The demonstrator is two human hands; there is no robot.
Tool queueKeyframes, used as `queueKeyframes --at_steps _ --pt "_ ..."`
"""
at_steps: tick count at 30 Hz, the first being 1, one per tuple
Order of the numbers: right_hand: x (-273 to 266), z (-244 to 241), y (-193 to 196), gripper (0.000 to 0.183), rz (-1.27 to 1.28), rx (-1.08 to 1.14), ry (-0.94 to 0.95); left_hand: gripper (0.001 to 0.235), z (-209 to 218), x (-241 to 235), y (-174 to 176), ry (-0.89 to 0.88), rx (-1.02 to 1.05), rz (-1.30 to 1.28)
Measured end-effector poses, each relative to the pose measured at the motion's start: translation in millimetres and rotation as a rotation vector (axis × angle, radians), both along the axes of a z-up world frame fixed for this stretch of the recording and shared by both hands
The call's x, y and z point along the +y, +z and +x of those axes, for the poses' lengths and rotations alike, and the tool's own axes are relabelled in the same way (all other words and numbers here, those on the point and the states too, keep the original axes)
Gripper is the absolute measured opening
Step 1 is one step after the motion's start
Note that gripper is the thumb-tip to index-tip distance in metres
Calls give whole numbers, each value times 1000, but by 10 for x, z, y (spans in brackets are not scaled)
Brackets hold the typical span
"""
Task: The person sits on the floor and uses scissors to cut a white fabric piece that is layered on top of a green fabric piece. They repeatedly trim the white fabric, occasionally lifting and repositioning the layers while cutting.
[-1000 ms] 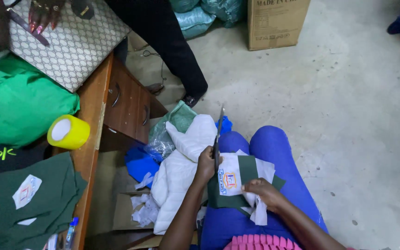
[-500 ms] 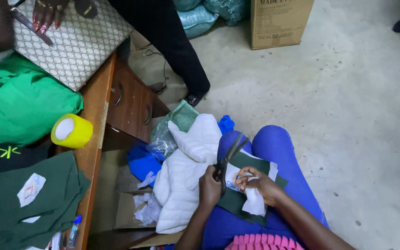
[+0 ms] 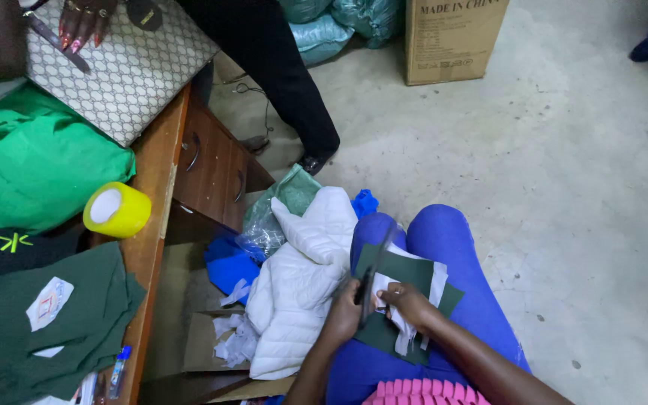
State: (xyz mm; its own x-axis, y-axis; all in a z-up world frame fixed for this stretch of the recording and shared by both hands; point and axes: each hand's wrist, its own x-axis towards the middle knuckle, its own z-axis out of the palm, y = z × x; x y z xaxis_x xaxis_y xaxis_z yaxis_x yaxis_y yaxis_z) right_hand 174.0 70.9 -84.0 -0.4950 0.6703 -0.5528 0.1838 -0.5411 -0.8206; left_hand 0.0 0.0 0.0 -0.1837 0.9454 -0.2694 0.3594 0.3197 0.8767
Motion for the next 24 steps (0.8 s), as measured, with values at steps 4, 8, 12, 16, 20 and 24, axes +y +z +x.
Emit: queueKeyframes --at_steps 4,8,12,16,20,24 --pt "28 95 210 30 7 28 -36 26 -344 -110 194 57 118 -269" --pt "62 142 290 17 -82 49 -68 16 -606 -460 358 -11 -455 -457" --pt "49 158 90 10 -173 179 -141 14 -744 -850 586 -249 -586 -697" --pt "58 212 303 22 -97 154 -79 22 -954 -1337 200 -606 -693 -669" --pt "44 202 330 22 -38 124 -72 23 -1023 -1503 123 -785 -336 -691" --pt "5 204 316 23 5 -39 -23 23 -881 -1466 91 -370 -807 -882"
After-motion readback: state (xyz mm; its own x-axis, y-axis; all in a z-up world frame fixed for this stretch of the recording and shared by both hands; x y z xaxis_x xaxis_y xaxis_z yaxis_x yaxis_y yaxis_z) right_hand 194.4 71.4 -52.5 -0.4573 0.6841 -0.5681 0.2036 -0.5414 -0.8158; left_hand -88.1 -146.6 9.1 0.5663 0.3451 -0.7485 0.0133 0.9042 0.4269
